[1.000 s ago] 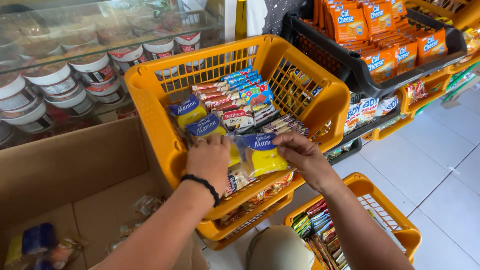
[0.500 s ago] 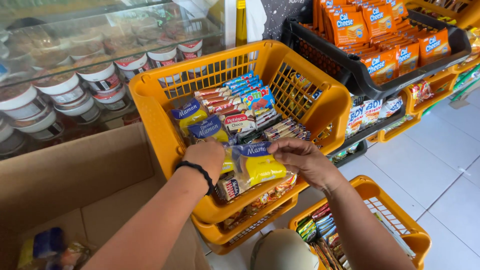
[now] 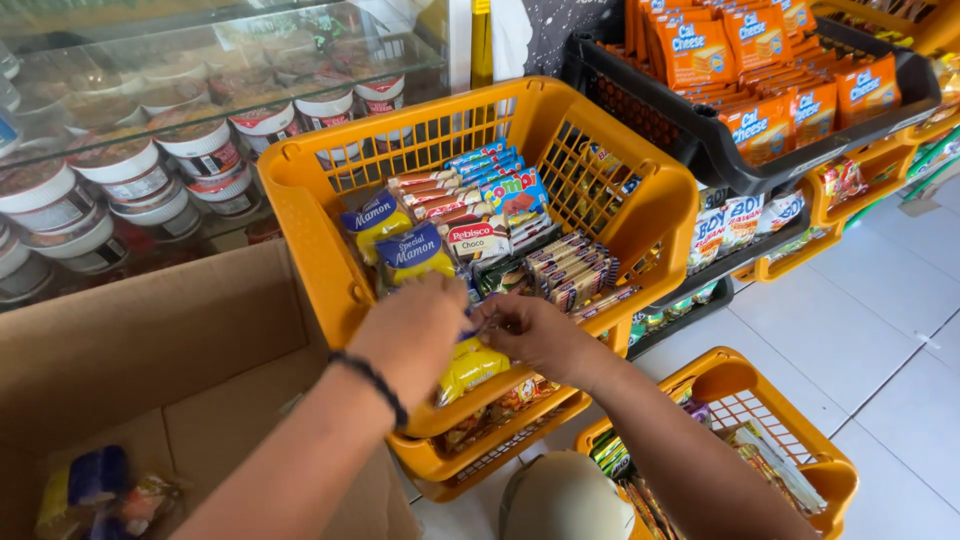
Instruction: Sorting various packaged snack items from a cardboard box into yellow plastic baskets for shelf organization.
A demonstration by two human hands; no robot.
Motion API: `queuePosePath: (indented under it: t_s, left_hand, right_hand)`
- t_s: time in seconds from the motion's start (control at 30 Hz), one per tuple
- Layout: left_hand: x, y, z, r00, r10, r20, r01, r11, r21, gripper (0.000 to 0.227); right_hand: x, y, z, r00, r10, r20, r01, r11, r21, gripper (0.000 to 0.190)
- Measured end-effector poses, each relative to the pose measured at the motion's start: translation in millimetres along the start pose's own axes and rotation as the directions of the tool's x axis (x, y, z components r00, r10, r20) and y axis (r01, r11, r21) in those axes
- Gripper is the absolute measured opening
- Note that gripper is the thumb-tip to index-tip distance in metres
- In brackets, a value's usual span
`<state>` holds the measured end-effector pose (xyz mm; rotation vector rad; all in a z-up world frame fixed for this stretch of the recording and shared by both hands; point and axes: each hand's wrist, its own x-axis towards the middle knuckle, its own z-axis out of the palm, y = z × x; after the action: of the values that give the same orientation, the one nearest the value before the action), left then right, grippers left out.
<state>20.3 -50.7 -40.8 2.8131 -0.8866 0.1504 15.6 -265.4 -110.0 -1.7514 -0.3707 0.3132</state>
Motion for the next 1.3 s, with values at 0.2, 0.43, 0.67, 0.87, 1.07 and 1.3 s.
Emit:
queuePosePath:
  t_s: [0.2,0.43,0.67,0.87,1.07,1.3]
  left_hand:
    - [-46,23,30,0.994,0.088,-0.071,-0.078,0.988,0.132,0.066]
    - [-49,21,29,0.984,0.146,-0.099,-0.119,0.963,0.243,0.053]
    - [-36,36,52,0.989,0.078,-0.125,-0.039,0.956,0.290,0.050]
    - [-88,30,-4,0.730,0.297,-0.616,-0.264,0.953,0.147,0.016]
    - [-182,-34,-61,0.829,0.018,-0.559,-0.012,1.000,0.014,0.015]
    - [-275,-95,-35,0.885,-0.336,-0.322,0.400,0.902,0.161,0.020]
  right_hand:
    - [-17,-67,22,0.973,0.185,-0.138,-0.224,0.611,-0.760,0.031]
    - [-16,-33,8,0.996,-0.025,-0.084,-0.016,0.894,-0.447,0.048]
    - [-4,-8,9,0.983,-0.166,-0.083,0.083,0.793,-0.603,0.040]
    - [-27,-31,28,0.810,-0.587,-0.021,0.231,0.351,-0.907,0.058]
    - [-84,3,71,0.674,-0.733,-0.098,0.095,0.218,-0.971,0.020]
    - [-55,-47,188,0.599,-0.664,0.448,0.751,0.272,-0.601,0.044]
